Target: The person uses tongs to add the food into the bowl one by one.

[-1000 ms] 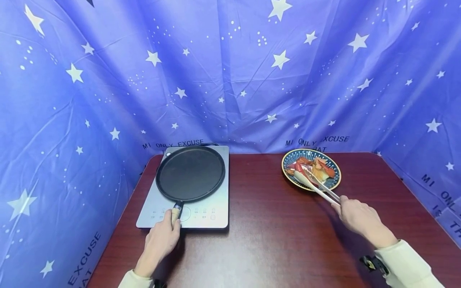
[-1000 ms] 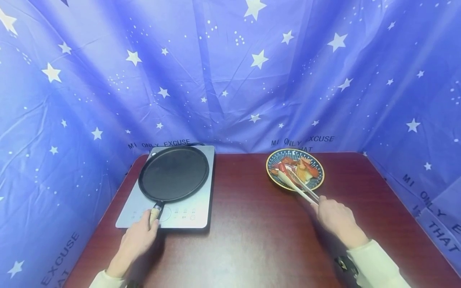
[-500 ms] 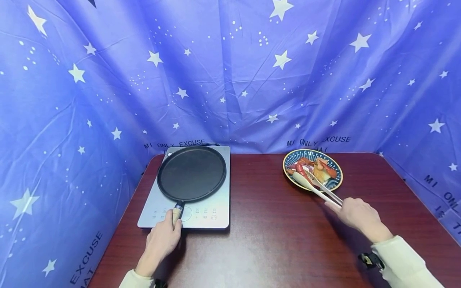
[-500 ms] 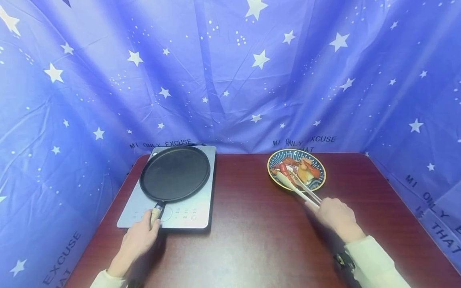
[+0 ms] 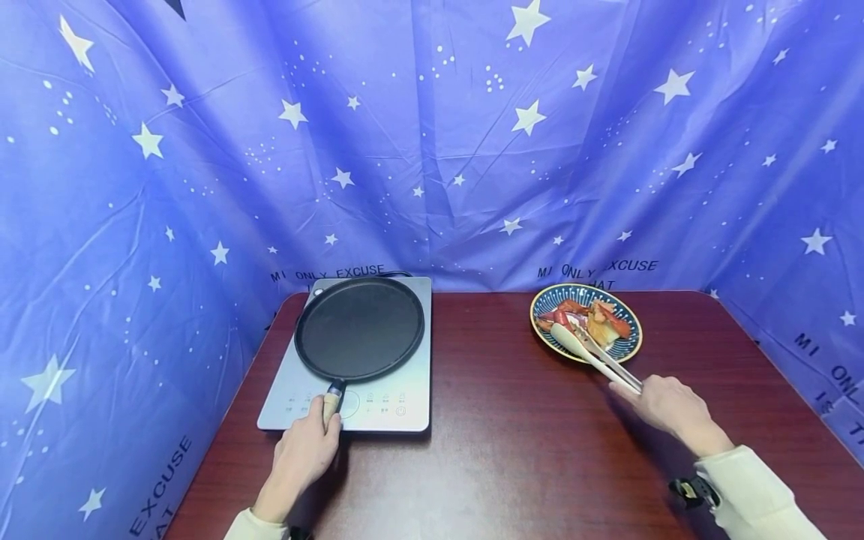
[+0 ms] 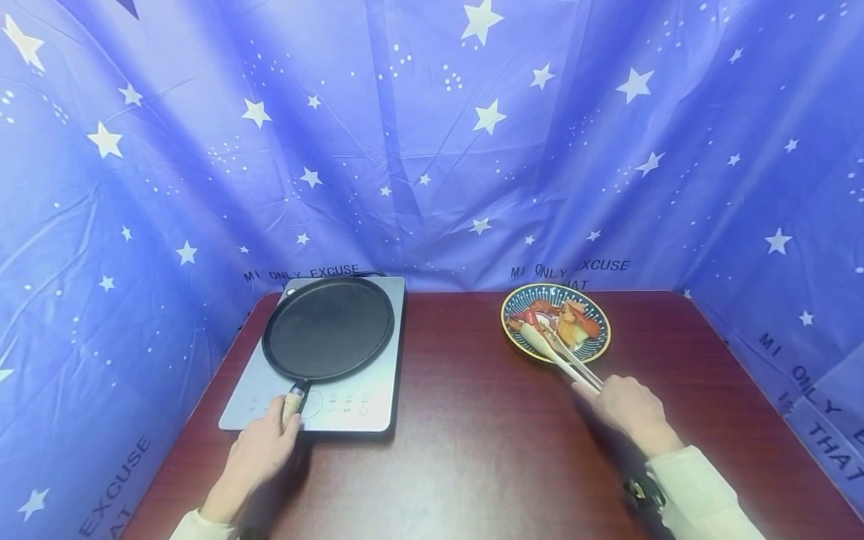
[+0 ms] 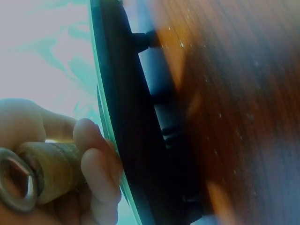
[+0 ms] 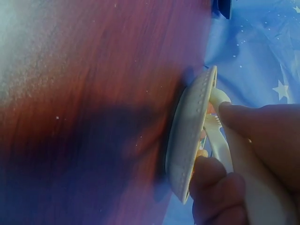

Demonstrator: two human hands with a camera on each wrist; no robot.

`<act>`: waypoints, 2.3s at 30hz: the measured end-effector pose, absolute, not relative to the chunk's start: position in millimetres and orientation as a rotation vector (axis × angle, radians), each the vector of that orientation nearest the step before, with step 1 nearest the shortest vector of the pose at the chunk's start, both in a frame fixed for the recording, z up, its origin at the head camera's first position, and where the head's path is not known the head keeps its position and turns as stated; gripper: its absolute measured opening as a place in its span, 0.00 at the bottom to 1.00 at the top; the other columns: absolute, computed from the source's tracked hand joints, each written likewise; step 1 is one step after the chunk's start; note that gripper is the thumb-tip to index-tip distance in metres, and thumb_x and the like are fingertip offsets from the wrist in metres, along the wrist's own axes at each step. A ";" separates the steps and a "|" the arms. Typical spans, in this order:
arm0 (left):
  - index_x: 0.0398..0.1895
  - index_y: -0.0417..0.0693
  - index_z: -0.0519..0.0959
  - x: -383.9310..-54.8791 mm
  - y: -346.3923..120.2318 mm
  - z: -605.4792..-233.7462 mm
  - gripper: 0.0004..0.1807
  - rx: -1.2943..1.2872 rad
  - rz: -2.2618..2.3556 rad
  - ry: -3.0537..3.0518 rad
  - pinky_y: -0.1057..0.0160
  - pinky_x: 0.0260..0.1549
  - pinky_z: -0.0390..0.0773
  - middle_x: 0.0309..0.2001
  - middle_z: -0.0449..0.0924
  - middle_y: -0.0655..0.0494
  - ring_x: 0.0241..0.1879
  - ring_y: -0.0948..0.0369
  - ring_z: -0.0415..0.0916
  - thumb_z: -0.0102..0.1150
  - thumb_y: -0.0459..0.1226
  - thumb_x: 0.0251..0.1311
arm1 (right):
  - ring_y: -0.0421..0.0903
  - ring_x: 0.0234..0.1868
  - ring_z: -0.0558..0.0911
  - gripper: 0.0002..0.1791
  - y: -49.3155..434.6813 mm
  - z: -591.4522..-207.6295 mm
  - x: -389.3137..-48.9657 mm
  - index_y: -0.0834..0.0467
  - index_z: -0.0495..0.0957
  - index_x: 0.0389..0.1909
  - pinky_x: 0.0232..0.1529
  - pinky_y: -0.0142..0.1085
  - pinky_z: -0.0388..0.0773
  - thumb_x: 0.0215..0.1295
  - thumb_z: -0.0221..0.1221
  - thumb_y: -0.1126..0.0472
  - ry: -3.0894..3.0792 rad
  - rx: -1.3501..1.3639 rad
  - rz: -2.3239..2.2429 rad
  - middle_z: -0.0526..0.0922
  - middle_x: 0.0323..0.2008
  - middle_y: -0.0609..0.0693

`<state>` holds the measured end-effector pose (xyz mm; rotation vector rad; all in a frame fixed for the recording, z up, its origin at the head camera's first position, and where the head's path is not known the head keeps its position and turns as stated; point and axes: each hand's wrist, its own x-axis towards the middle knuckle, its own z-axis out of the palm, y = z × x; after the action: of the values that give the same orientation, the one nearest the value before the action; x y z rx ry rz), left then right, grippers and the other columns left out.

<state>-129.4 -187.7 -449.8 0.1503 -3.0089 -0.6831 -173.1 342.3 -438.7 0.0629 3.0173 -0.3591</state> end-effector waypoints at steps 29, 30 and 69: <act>0.58 0.40 0.66 -129.9 -189.2 -451.6 0.25 0.174 -0.682 -3.024 0.51 0.18 0.68 0.23 0.74 0.46 0.23 0.49 0.74 0.50 0.47 0.62 | 0.54 0.18 0.74 0.32 344.4 -433.2 -172.0 0.56 0.69 0.14 0.15 0.48 0.65 0.68 0.42 0.36 3.115 0.037 -0.471 0.69 0.14 0.52; 0.58 0.40 0.66 -130.2 -189.1 -451.8 0.26 0.174 -0.682 -3.026 0.51 0.18 0.68 0.23 0.74 0.46 0.23 0.49 0.74 0.50 0.47 0.62 | 0.53 0.18 0.73 0.32 344.4 -433.8 -171.9 0.56 0.69 0.14 0.16 0.48 0.65 0.68 0.41 0.36 3.112 0.034 -0.476 0.69 0.14 0.52; 0.58 0.42 0.65 -131.9 -187.8 -452.2 0.26 0.179 -0.673 -3.042 0.51 0.19 0.68 0.23 0.74 0.46 0.22 0.50 0.73 0.49 0.48 0.62 | 0.43 0.11 0.72 0.39 340.1 -435.1 -175.7 0.67 0.72 0.27 0.14 0.38 0.70 0.67 0.40 0.32 2.542 0.184 -1.255 0.73 0.14 0.50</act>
<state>-131.9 -187.8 -452.2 0.1787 -3.0425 -0.6735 -175.7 340.1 -435.1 0.1841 2.5421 -1.2545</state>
